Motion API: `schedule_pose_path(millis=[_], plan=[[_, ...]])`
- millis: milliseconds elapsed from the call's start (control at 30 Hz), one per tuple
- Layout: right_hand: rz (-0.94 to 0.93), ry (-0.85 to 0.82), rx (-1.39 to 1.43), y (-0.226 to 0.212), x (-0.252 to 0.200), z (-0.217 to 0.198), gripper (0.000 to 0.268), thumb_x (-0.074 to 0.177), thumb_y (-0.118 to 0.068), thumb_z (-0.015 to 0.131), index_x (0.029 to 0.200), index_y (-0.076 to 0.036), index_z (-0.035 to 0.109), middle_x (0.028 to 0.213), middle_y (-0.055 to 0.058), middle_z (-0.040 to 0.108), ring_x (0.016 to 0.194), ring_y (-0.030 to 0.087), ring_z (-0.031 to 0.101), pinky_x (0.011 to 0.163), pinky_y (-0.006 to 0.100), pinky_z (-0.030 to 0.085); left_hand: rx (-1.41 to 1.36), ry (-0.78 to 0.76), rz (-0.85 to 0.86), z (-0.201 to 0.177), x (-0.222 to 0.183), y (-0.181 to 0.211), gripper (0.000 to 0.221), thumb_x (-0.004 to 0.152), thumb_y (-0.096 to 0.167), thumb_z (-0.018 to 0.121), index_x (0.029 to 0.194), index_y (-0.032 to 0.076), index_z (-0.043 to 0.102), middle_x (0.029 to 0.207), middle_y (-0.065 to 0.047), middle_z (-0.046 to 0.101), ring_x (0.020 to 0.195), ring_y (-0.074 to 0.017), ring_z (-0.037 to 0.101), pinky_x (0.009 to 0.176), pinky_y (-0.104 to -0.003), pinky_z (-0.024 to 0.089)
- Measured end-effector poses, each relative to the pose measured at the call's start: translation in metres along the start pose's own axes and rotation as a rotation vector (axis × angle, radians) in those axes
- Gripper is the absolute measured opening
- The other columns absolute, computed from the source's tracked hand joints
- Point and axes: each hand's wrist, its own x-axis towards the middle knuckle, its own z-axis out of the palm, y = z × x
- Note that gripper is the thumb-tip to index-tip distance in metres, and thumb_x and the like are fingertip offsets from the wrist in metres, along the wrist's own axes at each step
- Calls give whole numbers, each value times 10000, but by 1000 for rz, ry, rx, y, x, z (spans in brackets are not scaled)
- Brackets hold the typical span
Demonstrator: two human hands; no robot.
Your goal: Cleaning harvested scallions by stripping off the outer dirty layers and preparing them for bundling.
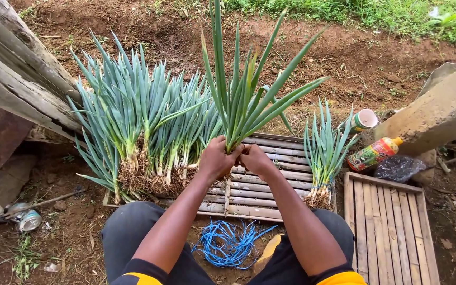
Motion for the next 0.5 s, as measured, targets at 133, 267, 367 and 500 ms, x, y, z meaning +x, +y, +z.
schedule_pose_path(millis=[133,267,367,500], plan=[[8,49,-23,-9,-4,2,333,1038,-373,662,910,-84,769,709,89,672,649,148,506,583,298,446,39,-10,-26,-9,-2,3,464,848,591,698,739,141,669,792,-44,572,869,-344,669,816,-497,576],[-8,121,22,-22,-18,2,88,926,-171,715,905,-98,760,650,56,632,581,105,475,514,223,393,-7,-36,-88,-3,3,-7,482,873,581,672,717,128,615,813,-88,600,872,-376,670,783,-514,549],[-25,142,37,-22,-16,1,94,924,-160,713,930,-84,768,641,65,628,578,109,469,506,233,381,-78,-58,-82,1,6,-16,466,912,562,656,684,157,630,849,-65,608,846,-345,678,798,-484,552],[-47,169,75,-31,-19,3,110,926,-112,679,977,-52,755,668,66,613,609,108,470,518,223,377,-246,-71,-94,-16,-4,9,375,945,474,632,768,159,732,1024,-114,598,997,-384,663,921,-516,536]])
